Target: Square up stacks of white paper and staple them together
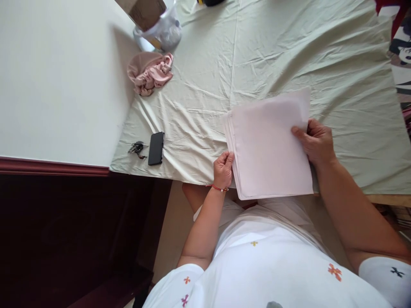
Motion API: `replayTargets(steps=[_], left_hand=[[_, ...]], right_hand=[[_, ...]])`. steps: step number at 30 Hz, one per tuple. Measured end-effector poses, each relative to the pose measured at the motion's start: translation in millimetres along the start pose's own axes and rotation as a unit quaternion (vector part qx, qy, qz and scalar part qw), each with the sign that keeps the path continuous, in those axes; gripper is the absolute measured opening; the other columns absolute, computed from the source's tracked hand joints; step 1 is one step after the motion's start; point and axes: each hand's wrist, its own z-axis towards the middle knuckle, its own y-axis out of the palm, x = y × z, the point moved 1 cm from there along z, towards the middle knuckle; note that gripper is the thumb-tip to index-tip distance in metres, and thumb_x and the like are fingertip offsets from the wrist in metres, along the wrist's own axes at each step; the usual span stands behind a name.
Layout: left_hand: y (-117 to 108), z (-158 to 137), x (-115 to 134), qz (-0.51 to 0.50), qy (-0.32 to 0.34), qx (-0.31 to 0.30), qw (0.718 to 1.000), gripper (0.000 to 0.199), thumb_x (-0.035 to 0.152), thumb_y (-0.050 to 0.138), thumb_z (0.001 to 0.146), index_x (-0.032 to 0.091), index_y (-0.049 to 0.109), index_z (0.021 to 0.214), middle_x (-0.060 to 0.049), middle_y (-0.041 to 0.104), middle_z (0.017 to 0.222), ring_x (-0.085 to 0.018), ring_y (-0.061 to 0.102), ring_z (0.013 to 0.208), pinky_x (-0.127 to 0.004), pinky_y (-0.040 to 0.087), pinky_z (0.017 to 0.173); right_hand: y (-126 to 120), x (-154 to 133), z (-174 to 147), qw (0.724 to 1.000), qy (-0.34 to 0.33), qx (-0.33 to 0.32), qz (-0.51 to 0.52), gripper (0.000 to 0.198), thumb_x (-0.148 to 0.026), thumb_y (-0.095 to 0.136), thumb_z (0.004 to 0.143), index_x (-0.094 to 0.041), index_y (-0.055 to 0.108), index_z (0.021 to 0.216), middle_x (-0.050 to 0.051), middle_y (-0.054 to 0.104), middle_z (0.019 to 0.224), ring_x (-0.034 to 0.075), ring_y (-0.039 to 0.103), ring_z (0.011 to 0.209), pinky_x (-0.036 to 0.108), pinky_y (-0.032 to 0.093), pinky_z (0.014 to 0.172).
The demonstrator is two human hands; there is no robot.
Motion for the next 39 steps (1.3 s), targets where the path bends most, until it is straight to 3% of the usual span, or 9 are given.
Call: replayTargets(steps=[4, 7, 10, 14, 20, 25, 30, 34, 39], left_hand=[[1, 0, 1, -0.005, -0.013, -0.003, 1.000, 0.048, 0.053, 0.090, 0.069, 0.023, 0.071, 0.101, 0.004, 0.072, 0.078, -0.011, 0.064, 0.072, -0.026, 0.052, 0.076], [1, -1, 4, -0.004, -0.014, 0.004, 1.000, 0.058, 0.054, 0.089, 0.071, 0.027, 0.063, 0.115, 0.009, 0.061, 0.063, -0.010, 0.057, 0.059, -0.024, 0.048, 0.067], [0, -1, 8, -0.018, -0.013, 0.013, 1.000, 0.065, 0.052, 0.091, 0.070, 0.029, 0.055, 0.118, 0.011, 0.059, 0.065, -0.009, 0.057, 0.059, -0.024, 0.048, 0.068], [0, 0, 10, -0.035, -0.021, 0.013, 0.999, 0.066, 0.045, 0.096, 0.064, 0.030, 0.053, 0.113, 0.009, 0.066, 0.077, -0.009, 0.063, 0.067, -0.025, 0.052, 0.077], [-2, 2, 6, -0.003, 0.008, 0.018, 1.000, 0.039, 0.045, 0.094, 0.064, 0.022, 0.071, 0.085, 0.005, 0.072, 0.079, -0.009, 0.064, 0.073, -0.023, 0.051, 0.077], [0, 1, 5, -0.041, -0.018, 0.023, 0.999, 0.041, 0.053, 0.092, 0.065, 0.022, 0.080, 0.088, -0.001, 0.077, 0.091, -0.015, 0.069, 0.087, -0.030, 0.055, 0.089], [2, 2, 4, 0.023, 0.038, 0.034, 0.998, 0.038, 0.047, 0.098, 0.056, 0.020, 0.075, 0.070, 0.003, 0.066, 0.076, -0.011, 0.061, 0.084, -0.025, 0.051, 0.086], [2, 2, 3, 0.013, 0.025, 0.035, 0.999, 0.046, 0.045, 0.100, 0.053, 0.018, 0.063, 0.061, 0.005, 0.058, 0.069, -0.009, 0.056, 0.073, -0.024, 0.051, 0.078], [3, 0, 4, -0.013, -0.003, 0.038, 0.999, 0.051, 0.047, 0.099, 0.054, 0.019, 0.060, 0.071, 0.006, 0.066, 0.073, -0.009, 0.061, 0.072, -0.026, 0.053, 0.078]], right_hand=[[-4, 0, 1, 1.000, -0.006, 0.005, 0.006, 0.031, -0.041, 0.096, 0.063, -0.023, 0.077, 0.079, -0.002, 0.072, 0.076, 0.010, 0.056, 0.063, 0.023, 0.049, 0.055], [-4, -1, 1, 1.000, 0.001, 0.006, 0.015, 0.031, -0.041, 0.096, 0.063, -0.023, 0.079, 0.083, 0.000, 0.075, 0.082, 0.012, 0.059, 0.067, 0.026, 0.052, 0.060], [-4, -2, 1, 1.000, 0.010, 0.005, 0.020, 0.032, -0.042, 0.096, 0.063, -0.024, 0.080, 0.084, 0.001, 0.076, 0.083, 0.014, 0.060, 0.065, 0.029, 0.053, 0.060], [-3, -3, 0, 1.000, 0.017, 0.005, 0.022, 0.034, -0.042, 0.095, 0.063, -0.023, 0.079, 0.086, 0.002, 0.076, 0.083, 0.013, 0.060, 0.064, 0.030, 0.053, 0.061], [-1, -5, 0, 1.000, 0.023, 0.005, 0.013, 0.036, -0.045, 0.096, 0.062, -0.023, 0.077, 0.085, 0.001, 0.075, 0.080, 0.014, 0.059, 0.063, 0.031, 0.052, 0.059], [0, -4, -1, 1.000, 0.025, 0.006, 0.005, 0.034, -0.043, 0.094, 0.064, -0.022, 0.076, 0.083, 0.002, 0.074, 0.080, 0.014, 0.059, 0.063, 0.030, 0.051, 0.059], [0, -4, -2, 1.000, 0.026, 0.006, 0.004, 0.032, -0.043, 0.094, 0.064, -0.023, 0.077, 0.082, 0.002, 0.074, 0.079, 0.014, 0.057, 0.063, 0.029, 0.049, 0.058], [0, -3, 0, 1.000, 0.006, 0.026, 0.012, 0.032, -0.040, 0.095, 0.062, -0.023, 0.075, 0.081, 0.000, 0.072, 0.078, 0.013, 0.057, 0.065, 0.028, 0.050, 0.062], [-1, -2, 3, 0.998, -0.019, 0.049, 0.022, 0.034, -0.038, 0.096, 0.060, -0.023, 0.070, 0.077, -0.002, 0.068, 0.075, 0.012, 0.055, 0.066, 0.028, 0.049, 0.065]])
